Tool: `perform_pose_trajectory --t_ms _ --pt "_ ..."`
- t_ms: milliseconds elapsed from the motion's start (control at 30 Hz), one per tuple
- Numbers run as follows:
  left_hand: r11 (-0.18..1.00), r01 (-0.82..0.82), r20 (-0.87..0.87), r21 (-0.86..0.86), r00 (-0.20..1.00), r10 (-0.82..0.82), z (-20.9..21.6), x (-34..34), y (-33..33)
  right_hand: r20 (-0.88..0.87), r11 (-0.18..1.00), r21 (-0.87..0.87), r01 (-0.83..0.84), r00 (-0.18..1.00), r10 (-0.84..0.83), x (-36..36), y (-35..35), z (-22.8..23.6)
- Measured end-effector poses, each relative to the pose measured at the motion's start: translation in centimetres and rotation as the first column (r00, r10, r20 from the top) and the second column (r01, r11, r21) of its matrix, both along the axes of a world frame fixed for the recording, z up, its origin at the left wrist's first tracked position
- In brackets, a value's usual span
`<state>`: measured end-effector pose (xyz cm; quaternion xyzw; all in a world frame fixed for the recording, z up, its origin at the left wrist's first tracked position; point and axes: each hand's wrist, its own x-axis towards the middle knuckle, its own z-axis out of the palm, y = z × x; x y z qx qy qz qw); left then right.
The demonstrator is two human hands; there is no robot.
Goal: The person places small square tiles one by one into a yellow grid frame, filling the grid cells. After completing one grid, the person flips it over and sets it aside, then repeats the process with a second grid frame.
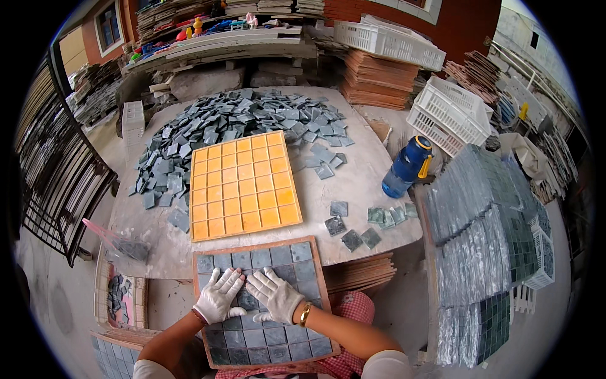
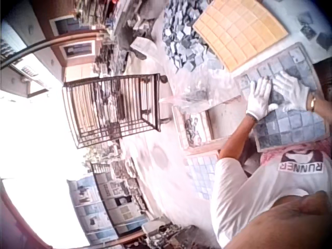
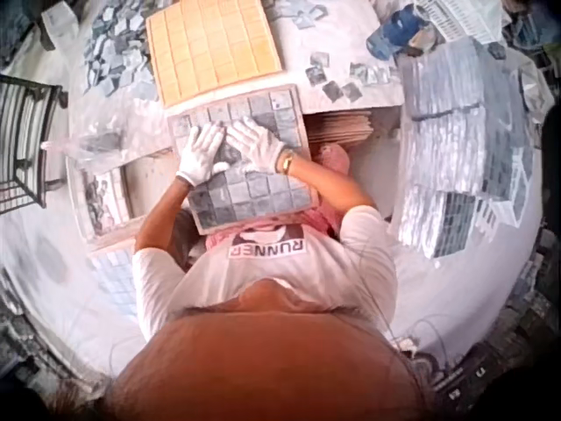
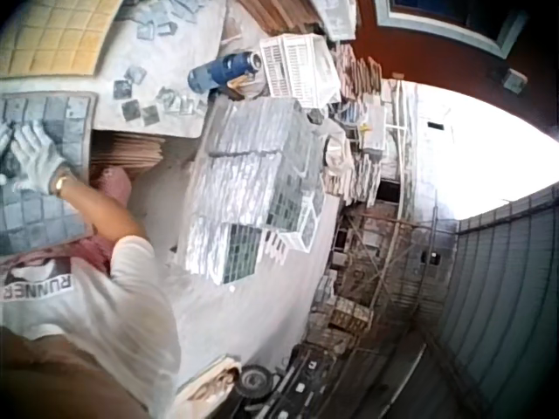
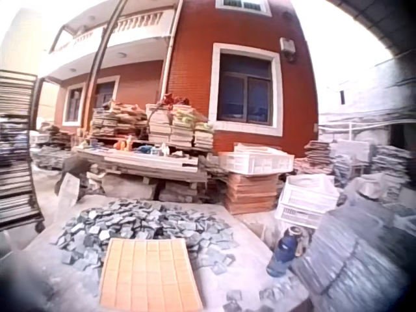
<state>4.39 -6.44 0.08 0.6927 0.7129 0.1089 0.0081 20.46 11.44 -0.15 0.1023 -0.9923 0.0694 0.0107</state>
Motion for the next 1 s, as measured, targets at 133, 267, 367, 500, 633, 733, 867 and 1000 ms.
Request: perform_pose_trajectory --t_ms 133,267,367,500,633,733,867,1000 --pt "1.000 0.016 -0.019 -0.011 1.000 -0.016 -0.1 3.3 -1.5 0.044 0.996 -0.087 -0.032 0.998 0.036 4.4 -2.5 -0.3" --pt "1.000 0.027 -0.037 -0.010 0.999 -0.027 -0.4 4.4 -2.4 -0.126 0.917 -0.349 -0.196 0.979 0.161 6.7 -3.4 -2.2" --pt "0.999 0.033 -0.038 -0.005 0.999 -0.033 -0.2 4.5 -2.5 -0.303 0.955 -0.295 -0.027 0.951 -0.067 2.8 1.6 -1.2" --pt "0.998 0.014 -0.034 -0.056 0.999 -0.016 -0.5 4.5 -2.6 0.002 0.917 0.153 0.369 0.928 -0.374 -2.0 9.1 0.0" --pt "0.999 -0.004 -0.045 -0.052 0.999 0.002 -1.1 4.7 -3.1 -0.078 0.948 0.112 0.299 0.953 -0.292 -0.1 7.7 -0.5" --pt "0.998 0.007 0.004 -0.056 1.000 -0.006 -0.9 4.3 -3.0 -0.064 0.962 0.084 0.261 0.964 -0.256 3.3 5.9 -0.8" --pt "0.997 -0.072 0.173 -0.034 0.982 0.077 0.3 4.0 -4.5 -0.105 0.977 -0.044 0.210 0.971 -0.214 9.1 2.3 -1.2" --pt "0.970 -0.242 0.054 -0.014 0.969 0.242 -1.6 5.9 -8.4 -0.126 0.951 -0.204 0.233 0.957 -0.261 13.2 -2.2 -1.2"
